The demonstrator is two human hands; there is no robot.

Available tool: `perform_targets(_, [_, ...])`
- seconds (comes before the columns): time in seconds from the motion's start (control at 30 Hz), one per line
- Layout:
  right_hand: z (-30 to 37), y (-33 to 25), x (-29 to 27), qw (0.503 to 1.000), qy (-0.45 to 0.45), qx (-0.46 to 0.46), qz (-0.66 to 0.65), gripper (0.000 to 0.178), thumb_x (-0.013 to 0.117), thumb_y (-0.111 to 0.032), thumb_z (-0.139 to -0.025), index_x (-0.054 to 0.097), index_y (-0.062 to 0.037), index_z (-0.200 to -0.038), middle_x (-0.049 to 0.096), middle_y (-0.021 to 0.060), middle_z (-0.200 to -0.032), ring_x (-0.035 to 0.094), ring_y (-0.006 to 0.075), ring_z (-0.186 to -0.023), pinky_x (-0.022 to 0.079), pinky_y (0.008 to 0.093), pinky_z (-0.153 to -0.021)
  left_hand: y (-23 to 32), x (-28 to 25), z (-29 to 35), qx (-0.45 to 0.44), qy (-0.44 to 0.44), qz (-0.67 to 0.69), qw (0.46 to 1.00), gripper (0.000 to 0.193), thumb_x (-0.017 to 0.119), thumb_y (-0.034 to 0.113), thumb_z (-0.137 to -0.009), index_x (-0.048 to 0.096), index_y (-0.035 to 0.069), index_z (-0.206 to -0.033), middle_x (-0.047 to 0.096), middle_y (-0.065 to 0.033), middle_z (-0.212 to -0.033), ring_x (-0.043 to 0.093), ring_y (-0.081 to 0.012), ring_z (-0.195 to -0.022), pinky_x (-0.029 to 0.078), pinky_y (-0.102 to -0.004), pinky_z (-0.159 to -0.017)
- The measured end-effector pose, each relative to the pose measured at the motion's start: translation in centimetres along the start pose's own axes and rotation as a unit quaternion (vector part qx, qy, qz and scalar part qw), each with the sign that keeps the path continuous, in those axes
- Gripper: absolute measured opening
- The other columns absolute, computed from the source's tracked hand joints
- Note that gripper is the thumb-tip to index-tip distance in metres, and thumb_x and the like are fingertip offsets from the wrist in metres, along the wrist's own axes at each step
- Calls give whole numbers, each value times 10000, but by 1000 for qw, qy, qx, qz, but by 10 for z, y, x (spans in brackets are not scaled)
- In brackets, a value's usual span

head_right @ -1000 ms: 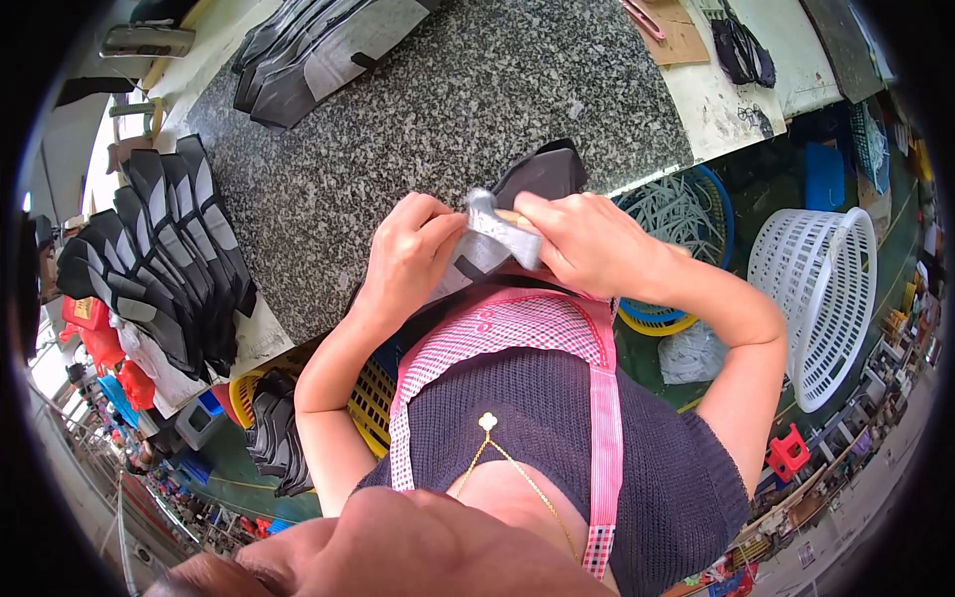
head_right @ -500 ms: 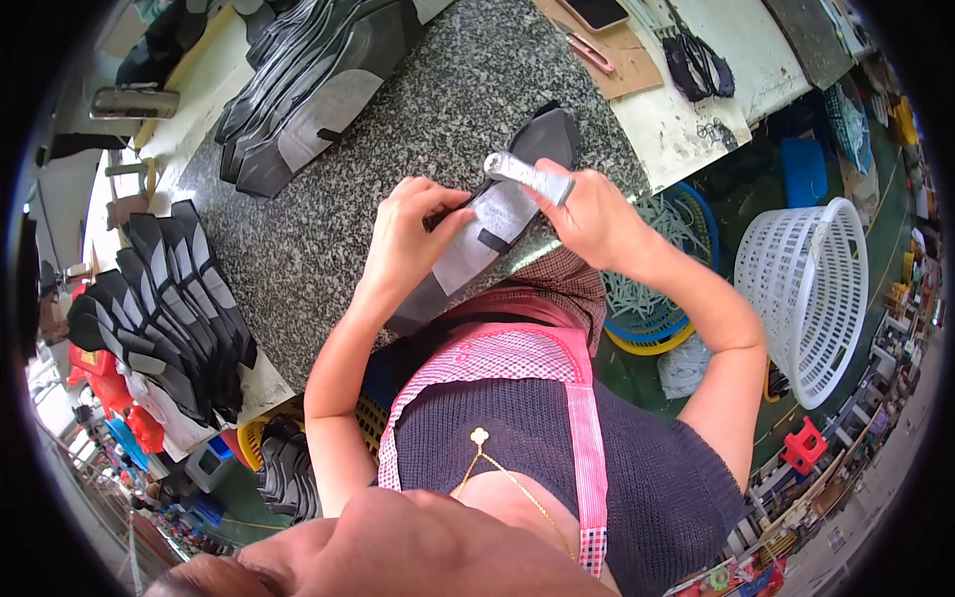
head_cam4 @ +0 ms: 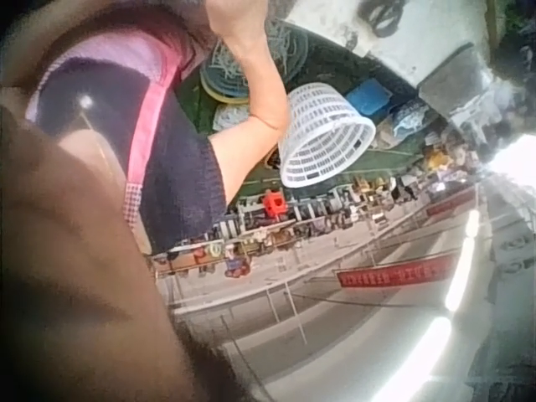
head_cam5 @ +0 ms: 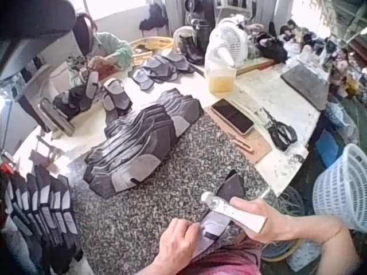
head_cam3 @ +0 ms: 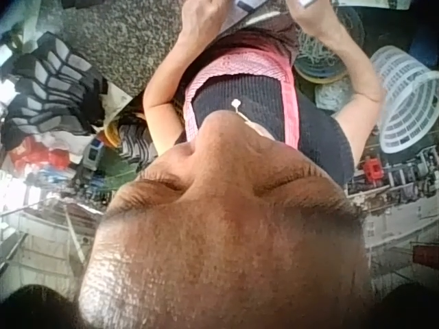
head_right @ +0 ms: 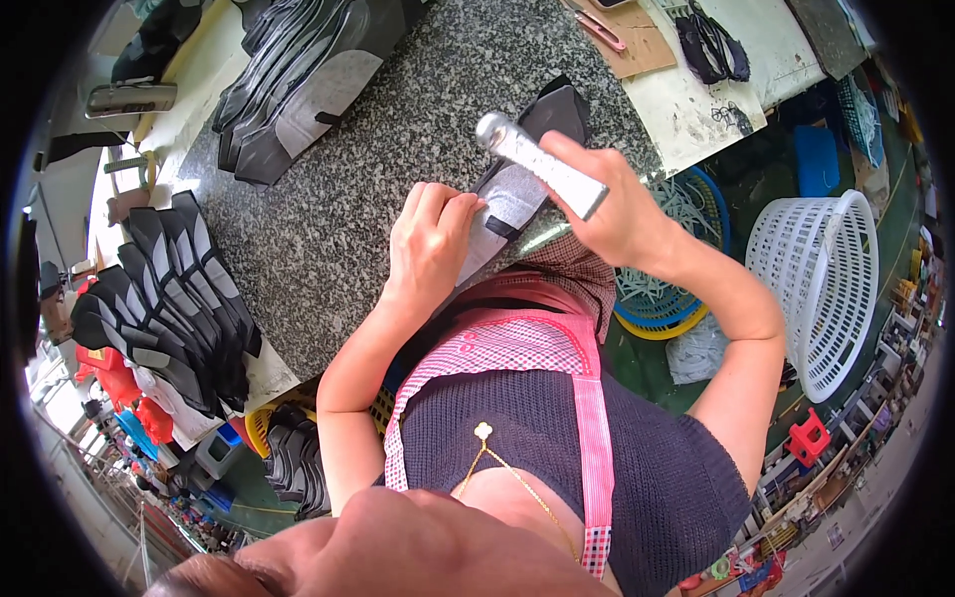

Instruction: Flatten and secure the edges of shoe upper components using a small hammer on a workbench.

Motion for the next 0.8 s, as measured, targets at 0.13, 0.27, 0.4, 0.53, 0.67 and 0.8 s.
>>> perform_targets(0.13, [8,22,41,985,-113,-16,129,186,561,-175,-939,559,-7,-1019,632,254,-752,619,496,-765,501,543,-656,-22,-3,2,-129,-44,180,974,104,742,64,-792,692,14,-869,604,-93,-818,613,-287,-787,523,-379,-671])
perform_targets(0.27, [-8,13,26,992,-115,38,41,287,548,-199,-1003,605,23,-1175,642,200,-727,664,303,-643,489,395,-611,-25,-9,17,-170,-76,183,965,108,750,46,-801,706,0,-889,624,-115,-822,638,-301,-788,534,-399,-698])
perform_targets(0.4, [1,-3,22,998,-56,18,-23,269,568,-147,-987,610,17,-1196,635,178,-709,669,304,-640,484,430,-603,-6,-17,25,-39,3,66,997,116,756,40,-798,710,3,-897,626,-120,-852,631,-296,-781,528,-395,-688])
perform_targets(0.53, [11,7,52,984,-132,-27,116,163,567,-136,-916,552,14,-978,625,263,-756,631,474,-769,498,536,-642,-20,-20,28,-85,-25,109,990,132,765,38,-782,704,4,-894,633,-102,-841,616,-280,-772,521,-378,-688])
perform_targets(0.67, [-6,0,38,992,-114,24,45,160,554,-138,-916,566,-5,-1005,637,243,-776,636,458,-769,506,500,-631,-15,-20,41,-55,-7,56,997,160,740,94,-790,691,37,-932,618,-55,-821,600,-254,-810,493,-374,-672])
perform_targets(0.8, [8,-19,43,995,-95,-24,0,168,562,-109,-884,571,-6,-1016,644,242,-778,635,467,-746,505,518,-627,0,-25,43,17,27,-6,999,133,763,50,-755,689,22,-861,632,-75,-819,605,-253,-771,510,-372,-661])
Point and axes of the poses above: each hand's wrist, its own z-axis away from the middle knuckle, its own x-axis out of the palm, y = z × x, the point moved 6 cm from there along -z, towards the middle knuckle
